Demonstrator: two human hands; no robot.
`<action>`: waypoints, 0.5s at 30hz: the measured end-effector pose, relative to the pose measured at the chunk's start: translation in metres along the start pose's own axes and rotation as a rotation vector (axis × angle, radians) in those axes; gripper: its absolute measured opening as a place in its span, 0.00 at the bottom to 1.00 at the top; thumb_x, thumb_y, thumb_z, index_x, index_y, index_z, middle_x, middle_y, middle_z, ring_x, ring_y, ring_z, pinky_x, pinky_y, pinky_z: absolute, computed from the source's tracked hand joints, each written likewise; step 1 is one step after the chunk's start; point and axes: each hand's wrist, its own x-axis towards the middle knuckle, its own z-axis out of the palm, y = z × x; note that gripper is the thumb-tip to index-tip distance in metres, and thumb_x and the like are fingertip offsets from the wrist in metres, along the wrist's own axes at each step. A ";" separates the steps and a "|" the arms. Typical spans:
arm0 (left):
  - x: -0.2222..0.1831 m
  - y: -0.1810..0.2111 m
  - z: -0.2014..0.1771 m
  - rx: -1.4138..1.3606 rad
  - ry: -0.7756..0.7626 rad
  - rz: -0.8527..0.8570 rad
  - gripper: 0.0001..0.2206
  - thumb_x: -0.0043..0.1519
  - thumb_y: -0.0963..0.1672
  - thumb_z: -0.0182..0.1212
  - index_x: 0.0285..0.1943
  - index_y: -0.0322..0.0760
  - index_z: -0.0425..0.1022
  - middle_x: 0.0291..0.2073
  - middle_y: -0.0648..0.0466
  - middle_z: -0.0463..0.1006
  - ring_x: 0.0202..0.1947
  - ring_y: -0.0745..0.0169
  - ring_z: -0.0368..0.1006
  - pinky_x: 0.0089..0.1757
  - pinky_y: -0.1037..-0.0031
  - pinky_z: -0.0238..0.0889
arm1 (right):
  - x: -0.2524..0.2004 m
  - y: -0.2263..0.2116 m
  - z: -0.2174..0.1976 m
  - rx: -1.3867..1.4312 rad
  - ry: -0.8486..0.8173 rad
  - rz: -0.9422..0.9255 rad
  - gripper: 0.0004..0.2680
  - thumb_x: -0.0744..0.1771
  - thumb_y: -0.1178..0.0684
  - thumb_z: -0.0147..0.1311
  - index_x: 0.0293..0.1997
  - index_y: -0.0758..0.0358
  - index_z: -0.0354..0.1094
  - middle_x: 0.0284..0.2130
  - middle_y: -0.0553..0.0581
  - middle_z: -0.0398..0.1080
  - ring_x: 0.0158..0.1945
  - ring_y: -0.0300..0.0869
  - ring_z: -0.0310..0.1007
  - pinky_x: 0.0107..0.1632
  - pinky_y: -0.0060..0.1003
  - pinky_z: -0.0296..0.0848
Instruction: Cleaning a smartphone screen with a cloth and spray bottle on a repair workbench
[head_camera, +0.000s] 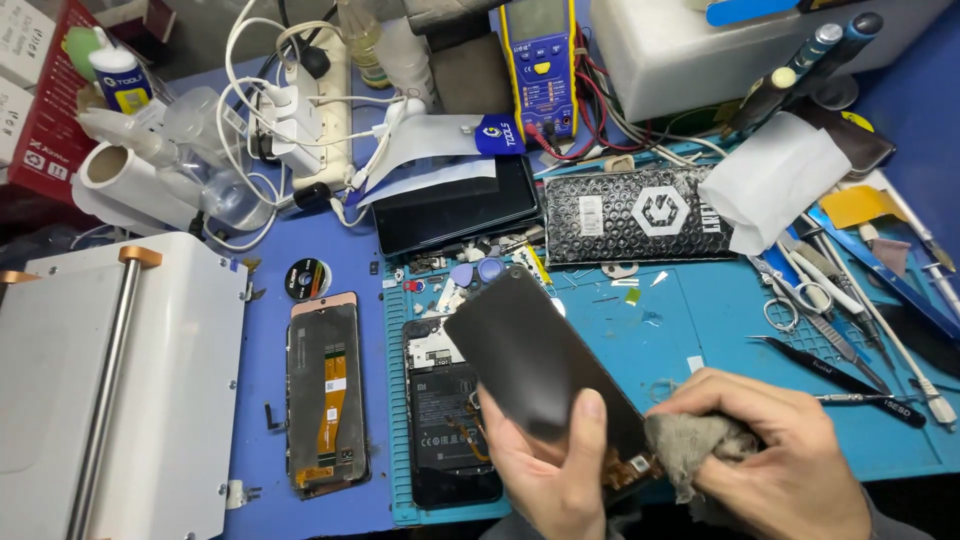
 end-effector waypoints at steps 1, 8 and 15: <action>0.007 -0.007 -0.008 0.110 0.044 0.020 0.39 0.51 0.42 0.72 0.75 0.32 0.60 0.55 0.42 0.83 0.47 0.52 0.84 0.48 0.70 0.78 | -0.002 0.002 0.000 0.002 -0.039 -0.005 0.12 0.54 0.69 0.54 0.31 0.62 0.81 0.28 0.51 0.84 0.29 0.35 0.82 0.35 0.28 0.76; 0.000 -0.002 -0.004 0.057 0.071 -0.004 0.42 0.50 0.41 0.73 0.77 0.31 0.59 0.56 0.40 0.83 0.49 0.51 0.84 0.49 0.69 0.77 | 0.003 -0.001 -0.002 0.042 -0.048 -0.074 0.06 0.58 0.64 0.64 0.32 0.63 0.81 0.29 0.51 0.84 0.31 0.35 0.83 0.38 0.26 0.79; 0.002 0.006 0.002 0.035 -0.003 0.039 0.39 0.53 0.41 0.70 0.77 0.32 0.59 0.56 0.42 0.81 0.49 0.55 0.81 0.50 0.70 0.76 | 0.004 -0.004 0.000 0.004 -0.027 -0.033 0.14 0.52 0.68 0.50 0.32 0.62 0.79 0.29 0.52 0.84 0.32 0.36 0.84 0.38 0.28 0.78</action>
